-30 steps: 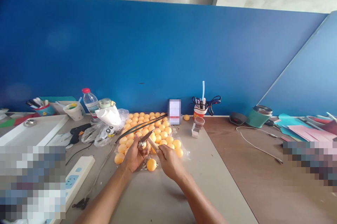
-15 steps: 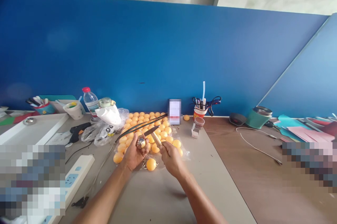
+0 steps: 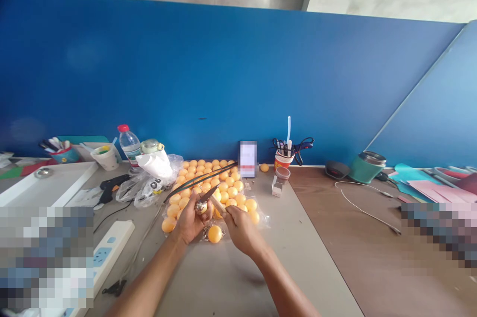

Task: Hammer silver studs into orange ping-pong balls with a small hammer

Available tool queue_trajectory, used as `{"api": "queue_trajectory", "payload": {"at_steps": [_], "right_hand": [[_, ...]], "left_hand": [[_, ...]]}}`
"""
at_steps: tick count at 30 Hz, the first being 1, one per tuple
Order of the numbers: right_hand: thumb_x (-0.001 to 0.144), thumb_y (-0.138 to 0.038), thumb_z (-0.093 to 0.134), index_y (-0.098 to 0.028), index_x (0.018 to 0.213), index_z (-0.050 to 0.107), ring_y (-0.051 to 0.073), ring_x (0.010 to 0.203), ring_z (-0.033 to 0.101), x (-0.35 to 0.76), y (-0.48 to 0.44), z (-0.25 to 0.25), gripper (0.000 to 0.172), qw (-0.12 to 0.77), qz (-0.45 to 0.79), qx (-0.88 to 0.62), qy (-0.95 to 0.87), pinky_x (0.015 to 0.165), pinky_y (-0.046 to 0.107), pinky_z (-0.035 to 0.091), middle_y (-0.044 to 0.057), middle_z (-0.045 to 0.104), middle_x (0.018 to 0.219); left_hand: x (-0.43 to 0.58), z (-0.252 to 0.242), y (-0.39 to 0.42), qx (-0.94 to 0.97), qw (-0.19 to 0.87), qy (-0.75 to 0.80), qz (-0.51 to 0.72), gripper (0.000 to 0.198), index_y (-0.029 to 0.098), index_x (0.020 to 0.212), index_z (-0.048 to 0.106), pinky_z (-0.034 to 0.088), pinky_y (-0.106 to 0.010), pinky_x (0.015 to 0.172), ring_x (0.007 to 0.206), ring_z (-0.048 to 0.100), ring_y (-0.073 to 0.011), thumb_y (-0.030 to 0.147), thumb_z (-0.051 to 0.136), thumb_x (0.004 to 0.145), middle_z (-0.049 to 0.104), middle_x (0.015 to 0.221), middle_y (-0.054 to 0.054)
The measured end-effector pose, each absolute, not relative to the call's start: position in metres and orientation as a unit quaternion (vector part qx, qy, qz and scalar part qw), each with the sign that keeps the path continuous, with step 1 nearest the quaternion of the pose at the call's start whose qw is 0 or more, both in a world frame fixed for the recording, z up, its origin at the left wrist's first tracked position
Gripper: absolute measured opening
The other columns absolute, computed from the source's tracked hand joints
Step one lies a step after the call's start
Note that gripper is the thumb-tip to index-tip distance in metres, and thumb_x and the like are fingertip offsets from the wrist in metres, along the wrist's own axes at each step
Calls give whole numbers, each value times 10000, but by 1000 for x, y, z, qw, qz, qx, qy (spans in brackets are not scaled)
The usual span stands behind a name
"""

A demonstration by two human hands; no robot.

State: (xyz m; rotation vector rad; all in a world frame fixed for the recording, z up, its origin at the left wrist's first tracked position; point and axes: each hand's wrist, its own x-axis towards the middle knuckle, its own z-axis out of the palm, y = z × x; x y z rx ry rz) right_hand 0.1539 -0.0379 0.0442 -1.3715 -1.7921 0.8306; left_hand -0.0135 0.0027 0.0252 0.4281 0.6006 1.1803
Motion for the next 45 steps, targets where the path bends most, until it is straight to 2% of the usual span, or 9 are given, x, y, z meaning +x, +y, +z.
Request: {"api": "queue_trajectory", "payload": {"at_steps": [6, 11, 14, 18, 27, 31, 36, 41, 45], "right_hand": [[925, -357, 372, -226, 646, 375, 120, 497, 432, 152, -39, 46, 308, 401, 337, -519, -675, 469, 227, 343, -32, 448, 527], [913, -342, 387, -226, 648, 365, 116, 491, 435, 153, -38, 41, 290, 362, 347, -527, -686, 471, 223, 336, -37, 457, 533], [929, -388, 362, -231, 671, 359, 111, 459, 416, 154, -37, 40, 302, 390, 382, -519, -657, 463, 224, 330, -53, 425, 508], [940, -431, 354, -235, 682, 359, 117, 467, 423, 155, -37, 42, 324, 422, 388, -505, -645, 472, 231, 338, -52, 428, 508], [925, -326, 377, -226, 659, 359, 113, 492, 429, 153, -40, 47, 285, 361, 365, -516, -686, 481, 231, 334, -39, 452, 555], [933, -362, 360, -228, 670, 351, 108, 481, 414, 154, -38, 43, 295, 384, 380, -527, -656, 478, 226, 329, -49, 427, 535], [906, -393, 389, -228, 661, 363, 100, 444, 386, 153, -37, 43, 296, 356, 397, -538, -653, 464, 229, 302, -56, 415, 497], [917, -481, 341, -231, 700, 388, 114, 452, 400, 151, -41, 50, 334, 402, 412, -529, -623, 469, 237, 317, -58, 406, 488], [900, -408, 396, -230, 662, 363, 117, 485, 425, 149, -41, 49, 299, 356, 374, -524, -677, 496, 243, 334, -38, 445, 523]], "left_hand": [[-14, 27, 3, 192, 771, 266, 546, 383, 153, 832, 538, 352, -204, 438, 412, 411, -62, 531, 601, 832, 596, 653, -10], [-16, 26, 3, 196, 776, 246, 546, 389, 154, 784, 533, 332, -196, 438, 408, 400, -66, 535, 586, 843, 538, 566, 13], [-18, 27, 2, 195, 776, 247, 547, 391, 153, 815, 552, 344, -202, 451, 422, 418, -66, 542, 574, 847, 598, 650, -14], [-18, 30, 1, 222, 767, 259, 543, 425, 149, 799, 561, 313, -199, 437, 418, 416, -71, 571, 551, 847, 577, 613, -11], [-12, 27, 3, 256, 756, 289, 529, 526, 142, 755, 557, 260, -201, 420, 402, 404, -75, 662, 507, 819, 550, 564, -11], [-12, 29, 4, 245, 753, 299, 532, 546, 140, 758, 549, 259, -204, 421, 402, 401, -75, 678, 481, 824, 544, 563, -9], [-14, 31, 2, 260, 747, 286, 541, 539, 141, 766, 539, 252, -198, 425, 401, 389, -65, 677, 504, 811, 571, 596, -17], [-13, 27, 2, 263, 745, 300, 535, 564, 153, 772, 532, 243, -199, 421, 398, 394, -71, 713, 472, 802, 555, 573, -5], [-11, 20, 5, 282, 725, 315, 544, 571, 169, 705, 476, 252, -206, 419, 395, 386, -71, 735, 481, 779, 525, 529, 8]]}}
